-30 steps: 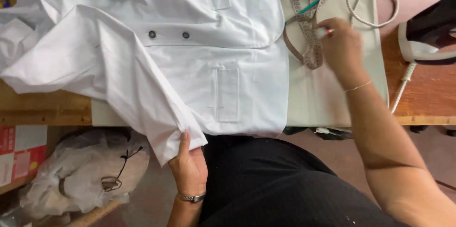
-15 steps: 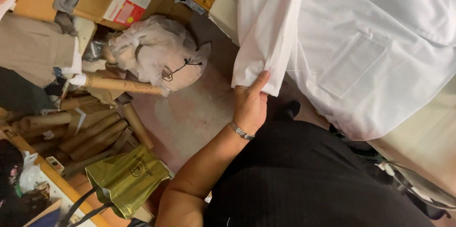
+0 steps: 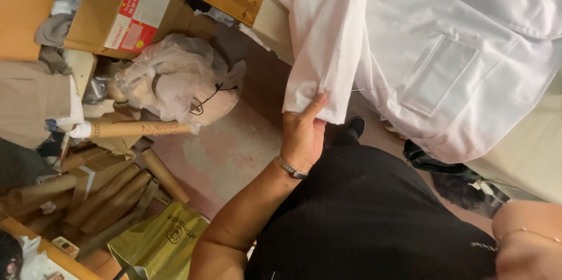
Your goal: Hand-sewing buttons onto a white garment using a needle and thread.
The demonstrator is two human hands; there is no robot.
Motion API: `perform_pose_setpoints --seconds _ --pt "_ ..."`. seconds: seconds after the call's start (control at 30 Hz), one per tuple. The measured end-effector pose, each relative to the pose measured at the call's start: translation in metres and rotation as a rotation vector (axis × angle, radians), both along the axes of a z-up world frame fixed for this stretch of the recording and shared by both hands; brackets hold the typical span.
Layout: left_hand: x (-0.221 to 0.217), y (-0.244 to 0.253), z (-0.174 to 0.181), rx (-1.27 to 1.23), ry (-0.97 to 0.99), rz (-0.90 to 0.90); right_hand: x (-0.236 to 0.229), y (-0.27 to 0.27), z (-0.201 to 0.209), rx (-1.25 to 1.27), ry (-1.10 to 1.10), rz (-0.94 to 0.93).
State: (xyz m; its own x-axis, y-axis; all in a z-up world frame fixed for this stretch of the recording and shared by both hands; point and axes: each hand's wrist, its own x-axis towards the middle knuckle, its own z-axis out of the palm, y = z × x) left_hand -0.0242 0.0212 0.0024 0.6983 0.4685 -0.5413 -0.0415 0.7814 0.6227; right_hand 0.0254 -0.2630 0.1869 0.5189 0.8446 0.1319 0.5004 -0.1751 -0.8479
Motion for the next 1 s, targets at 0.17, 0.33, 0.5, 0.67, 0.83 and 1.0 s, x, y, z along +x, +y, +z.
perform_pose_setpoints --seconds 0.17,0.33,0.5,0.67,0.83,1.0 --pt "-0.001 0.021 0.008 -0.156 0.062 -0.086 -0.004 0.127 -0.108 -0.162 0.981 -0.507" --pt "-0.004 0.030 -0.001 -0.184 -0.028 -0.151 0.021 0.167 -0.172 0.198 1.449 -0.895" --pt "-0.011 0.041 -0.015 -0.198 0.072 -0.246 0.034 0.149 -0.151 0.605 1.479 -1.135" --pt "-0.009 0.049 -0.013 -0.168 0.045 -0.313 0.027 0.147 -0.128 0.529 1.264 -1.013" --pt "-0.011 0.056 -0.009 0.039 -0.025 -0.353 -0.007 0.175 -0.150 0.039 0.489 -0.803" --pt "-0.014 0.051 -0.007 0.137 -0.160 -0.309 0.001 0.211 -0.150 -0.196 -0.088 -0.659"
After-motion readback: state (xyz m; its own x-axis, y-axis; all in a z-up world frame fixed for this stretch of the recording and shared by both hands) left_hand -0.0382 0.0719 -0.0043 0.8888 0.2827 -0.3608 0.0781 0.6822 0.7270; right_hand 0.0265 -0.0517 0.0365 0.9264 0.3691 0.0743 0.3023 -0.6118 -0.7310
